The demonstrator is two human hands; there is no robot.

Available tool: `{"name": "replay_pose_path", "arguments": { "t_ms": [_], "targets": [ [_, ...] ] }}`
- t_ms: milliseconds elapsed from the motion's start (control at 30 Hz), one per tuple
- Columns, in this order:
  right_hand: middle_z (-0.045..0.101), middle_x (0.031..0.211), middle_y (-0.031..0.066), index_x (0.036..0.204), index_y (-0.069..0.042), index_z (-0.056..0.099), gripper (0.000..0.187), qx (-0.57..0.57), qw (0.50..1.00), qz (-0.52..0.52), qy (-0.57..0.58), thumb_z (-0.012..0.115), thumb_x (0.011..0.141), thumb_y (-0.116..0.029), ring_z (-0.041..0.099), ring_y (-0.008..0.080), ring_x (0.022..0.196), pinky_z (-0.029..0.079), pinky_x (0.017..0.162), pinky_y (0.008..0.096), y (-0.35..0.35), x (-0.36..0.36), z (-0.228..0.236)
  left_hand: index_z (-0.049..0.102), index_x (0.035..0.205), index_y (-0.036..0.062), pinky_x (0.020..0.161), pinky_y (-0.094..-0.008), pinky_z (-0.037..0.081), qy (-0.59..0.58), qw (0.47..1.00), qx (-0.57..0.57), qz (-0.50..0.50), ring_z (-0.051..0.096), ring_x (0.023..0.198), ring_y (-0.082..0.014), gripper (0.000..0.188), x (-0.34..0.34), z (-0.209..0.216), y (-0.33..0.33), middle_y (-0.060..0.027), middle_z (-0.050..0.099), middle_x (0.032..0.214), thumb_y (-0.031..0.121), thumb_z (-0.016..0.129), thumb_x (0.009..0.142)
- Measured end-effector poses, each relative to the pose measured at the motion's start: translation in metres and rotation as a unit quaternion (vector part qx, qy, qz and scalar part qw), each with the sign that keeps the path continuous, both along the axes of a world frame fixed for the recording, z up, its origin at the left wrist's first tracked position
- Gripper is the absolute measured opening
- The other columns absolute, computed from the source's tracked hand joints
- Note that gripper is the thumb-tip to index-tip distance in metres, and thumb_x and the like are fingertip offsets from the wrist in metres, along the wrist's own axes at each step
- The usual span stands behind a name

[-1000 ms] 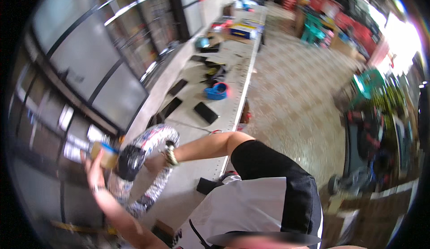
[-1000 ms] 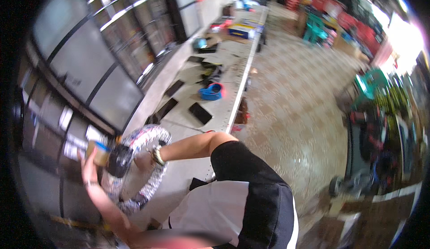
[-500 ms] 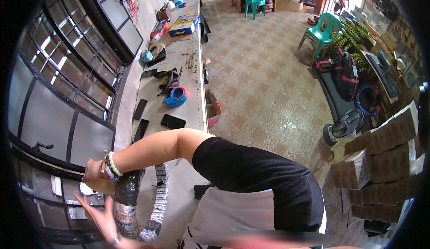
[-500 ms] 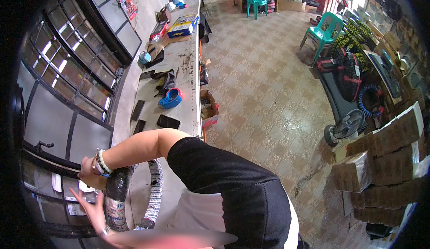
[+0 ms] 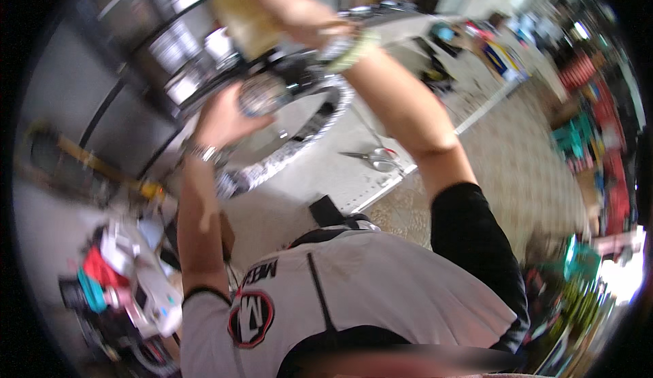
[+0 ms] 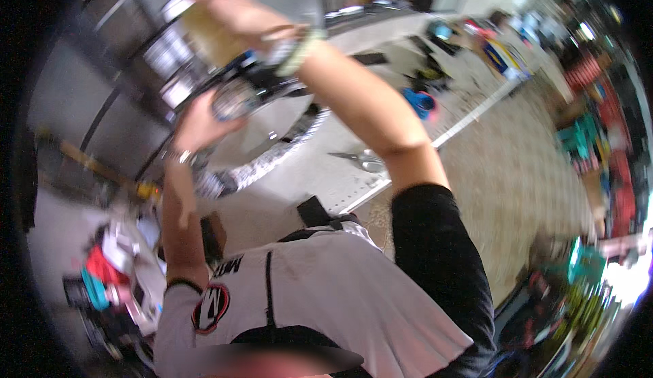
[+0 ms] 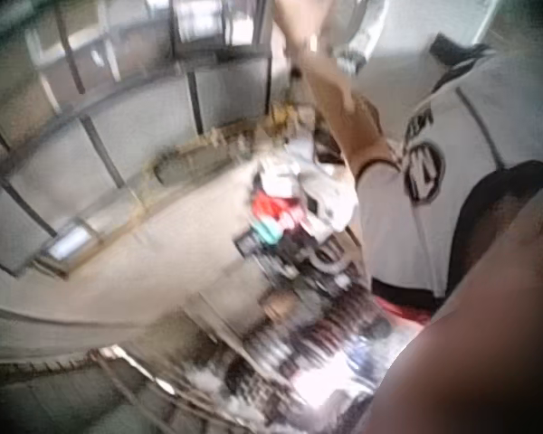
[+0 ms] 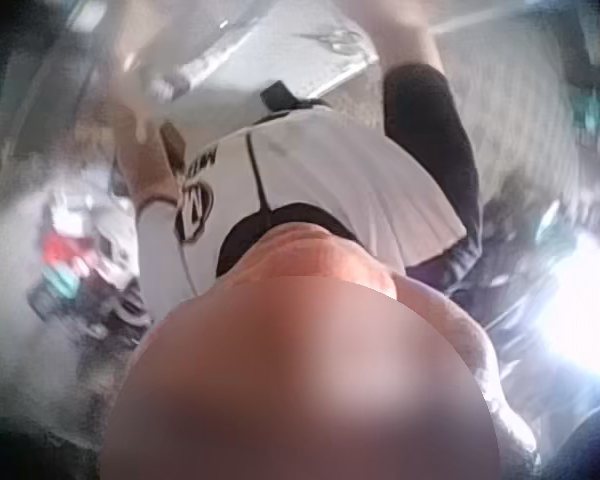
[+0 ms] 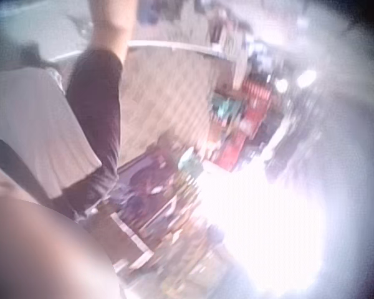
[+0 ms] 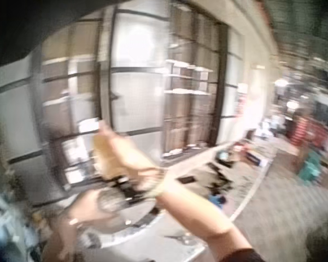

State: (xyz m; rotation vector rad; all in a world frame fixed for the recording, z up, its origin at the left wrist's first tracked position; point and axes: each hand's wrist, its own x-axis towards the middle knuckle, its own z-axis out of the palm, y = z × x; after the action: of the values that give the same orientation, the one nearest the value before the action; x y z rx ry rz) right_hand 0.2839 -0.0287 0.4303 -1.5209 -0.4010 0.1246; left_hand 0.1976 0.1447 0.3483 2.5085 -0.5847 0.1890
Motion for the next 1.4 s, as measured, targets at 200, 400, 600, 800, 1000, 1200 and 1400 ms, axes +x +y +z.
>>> {"name": "replay_pose_path", "arguments": {
  "t_ms": [200, 400, 600, 800, 1000, 1200, 1400],
  "targets": [
    [0.031, 0.155, 0.0180, 0.153, 0.001, 0.018, 0.093, 0.003, 0.989, 0.058, -0.139, 0.027, 0.096, -0.071, 0.033, 0.0278, 0.143, 0.025, 0.118, 0.0430, -0.053, -0.134, -0.028, 0.069, 0.108, 0.0074, 0.083, -0.0368, 0.054, 0.072, 0.995, -0.007, 0.064, 0.070, 0.092, -0.0278, 0.062, 0.016, 0.004, 0.016, -0.0157, 0.073, 0.099, 0.045, 0.086, 0.063],
    [0.040, 0.151, 0.0154, 0.151, 0.002, 0.027, 0.105, 0.111, 0.981, 0.092, 0.131, 0.029, 0.087, -0.081, 0.039, 0.0263, 0.139, 0.029, 0.115, 0.0435, -0.081, -0.164, -0.121, 0.067, 0.113, 0.0075, 0.082, -0.0357, 0.054, 0.084, 0.990, 0.003, 0.114, 0.070, 0.094, -0.0267, 0.074, 0.023, 0.012, 0.020, -0.0143, 0.072, 0.103, 0.047, 0.090, 0.056],
    [0.056, 0.131, 0.0196, 0.147, 0.003, 0.033, 0.084, -0.049, 0.997, -0.030, 0.057, 0.066, 0.088, -0.047, 0.058, 0.0233, 0.116, 0.047, 0.099, 0.0373, -0.082, -0.200, -0.155, 0.060, 0.123, 0.0036, 0.090, -0.0334, 0.051, 0.093, 0.993, -0.033, 0.061, 0.067, 0.101, -0.0228, 0.077, 0.029, 0.010, 0.030, -0.0142, 0.069, 0.110, 0.042, 0.088, 0.063],
    [0.045, 0.143, 0.0173, 0.150, 0.001, 0.028, 0.082, 0.000, 0.995, 0.003, 0.098, 0.069, 0.089, -0.035, 0.044, 0.0228, 0.132, 0.035, 0.110, 0.0366, -0.060, -0.175, -0.194, 0.055, 0.128, -0.0030, 0.099, -0.0358, 0.047, 0.060, 0.998, 0.005, 0.037, 0.059, 0.117, -0.0265, 0.083, 0.035, 0.009, 0.042, -0.0202, 0.059, 0.126, 0.040, 0.088, 0.065],
    [0.038, 0.145, 0.0161, 0.153, -0.001, 0.011, 0.097, 0.078, 0.988, 0.097, 0.094, 0.076, 0.082, -0.017, 0.039, 0.0249, 0.133, 0.035, 0.110, 0.0379, -0.041, -0.154, -0.215, 0.021, 0.154, 0.0059, 0.082, -0.0346, 0.056, -0.107, 0.993, -0.004, -0.049, 0.059, 0.117, -0.0268, 0.103, 0.035, 0.012, 0.014, -0.0242, 0.042, 0.145, 0.029, 0.084, 0.076],
    [0.050, 0.128, 0.0167, 0.146, -0.004, 0.021, 0.091, 0.057, 0.996, 0.000, 0.075, 0.080, 0.078, -0.014, 0.053, 0.0253, 0.118, 0.048, 0.097, 0.0363, -0.027, -0.180, -0.233, 0.052, 0.137, 0.0047, 0.085, -0.0311, 0.052, 0.029, 0.999, 0.014, -0.010, 0.067, 0.098, -0.0171, 0.065, 0.043, 0.012, -0.005, -0.0113, 0.067, 0.121, 0.040, 0.073, 0.086],
    [0.060, 0.121, 0.0189, 0.151, -0.008, 0.017, 0.097, 0.068, 0.995, -0.067, 0.023, 0.080, 0.079, -0.021, 0.065, 0.0256, 0.100, 0.055, 0.086, 0.0374, -0.028, -0.204, -0.226, 0.057, 0.132, 0.0049, 0.095, -0.0372, 0.049, -0.071, 0.996, 0.053, -0.016, 0.062, 0.115, -0.0289, 0.065, 0.058, 0.017, 0.009, -0.0160, 0.063, 0.122, 0.049, 0.070, 0.086]
  ]
}}
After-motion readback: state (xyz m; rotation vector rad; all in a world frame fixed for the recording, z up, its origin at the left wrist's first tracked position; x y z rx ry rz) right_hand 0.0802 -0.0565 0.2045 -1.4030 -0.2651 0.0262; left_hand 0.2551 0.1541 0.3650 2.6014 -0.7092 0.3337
